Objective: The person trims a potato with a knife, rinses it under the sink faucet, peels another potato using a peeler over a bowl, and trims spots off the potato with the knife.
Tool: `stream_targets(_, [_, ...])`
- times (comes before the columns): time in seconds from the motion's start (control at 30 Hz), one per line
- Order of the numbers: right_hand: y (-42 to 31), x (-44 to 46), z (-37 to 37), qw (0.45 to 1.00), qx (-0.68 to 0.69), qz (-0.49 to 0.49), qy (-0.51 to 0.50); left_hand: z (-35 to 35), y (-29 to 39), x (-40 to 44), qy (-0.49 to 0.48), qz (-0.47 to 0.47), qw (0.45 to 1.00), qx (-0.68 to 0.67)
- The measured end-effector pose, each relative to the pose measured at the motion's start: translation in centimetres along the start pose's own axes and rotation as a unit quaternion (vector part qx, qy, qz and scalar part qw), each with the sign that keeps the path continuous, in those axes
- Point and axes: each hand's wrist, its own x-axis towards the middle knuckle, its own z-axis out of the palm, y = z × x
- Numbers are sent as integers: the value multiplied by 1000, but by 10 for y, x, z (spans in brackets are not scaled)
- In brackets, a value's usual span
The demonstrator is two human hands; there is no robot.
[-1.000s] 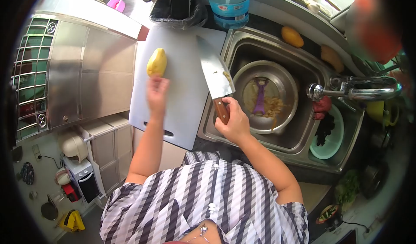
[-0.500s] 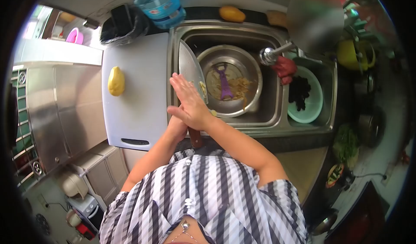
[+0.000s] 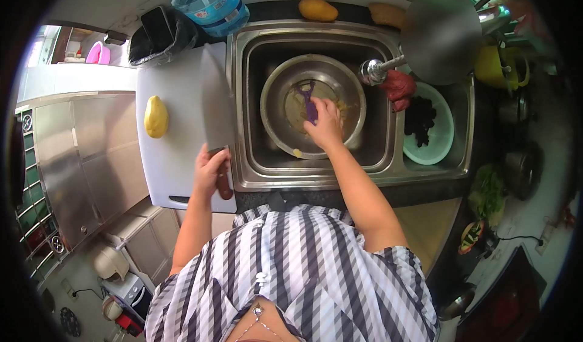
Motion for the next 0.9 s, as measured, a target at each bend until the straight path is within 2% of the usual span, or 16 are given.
stream_targets(0.03, [-6,13,-1,993,-54,-83,63,-12,2,-1,26,15,999,36])
stream_targets(0.13, [-29,81,-29,981,4,-136,141,-35,12,-10,81,26,994,64])
stream_targets(0.23, [-47,154,-48,964,-38,-138,223,-47,17,-16,95,28,992,82])
stream_targets(0.3, [-49,194,-50,971,-72,-109,202,-52,14,-17,101,47,989,95])
stream_targets(0.4, [-58,223,-54,980,-168,-49,98,-50,14,-14,186,56,949,247])
stream_targets(0.47, [-53,229,-52,981,-155,-30,114,-43,24,-19,221,93,845,478])
stream_targets(0.53, [-46,216,-47,985,-59,-54,153,-26,34,-19,229,198,648,700])
stream_targets(0.57, [-42,202,-47,987,14,-69,146,-22,36,-19,236,160,683,673])
stream_targets(0.6, [-39,184,-47,983,87,-82,137,-16,38,-19,243,194,668,676])
stream_targets(0.67, [-37,129,-41,927,366,-81,-28,-1,46,-16,255,268,634,680])
stream_targets(0.7, [-42,92,-39,898,427,-50,-98,11,49,-17,219,271,686,639])
stream_targets(0.73, [-56,55,-44,878,452,-10,-159,28,46,-18,147,199,852,462])
stream_targets(0.77, [-63,24,-42,912,361,-72,-178,47,44,-18,65,113,959,253])
stream_targets(0.8, [-66,2,-41,935,266,-132,-195,65,48,-13,-37,-46,998,34])
stream_targets(0.87, [-90,-13,-49,901,202,-251,-290,79,31,2,-106,-253,917,-290])
stream_targets(0.9, [-90,-15,-41,862,357,-124,-338,71,20,9,-153,-247,907,-303])
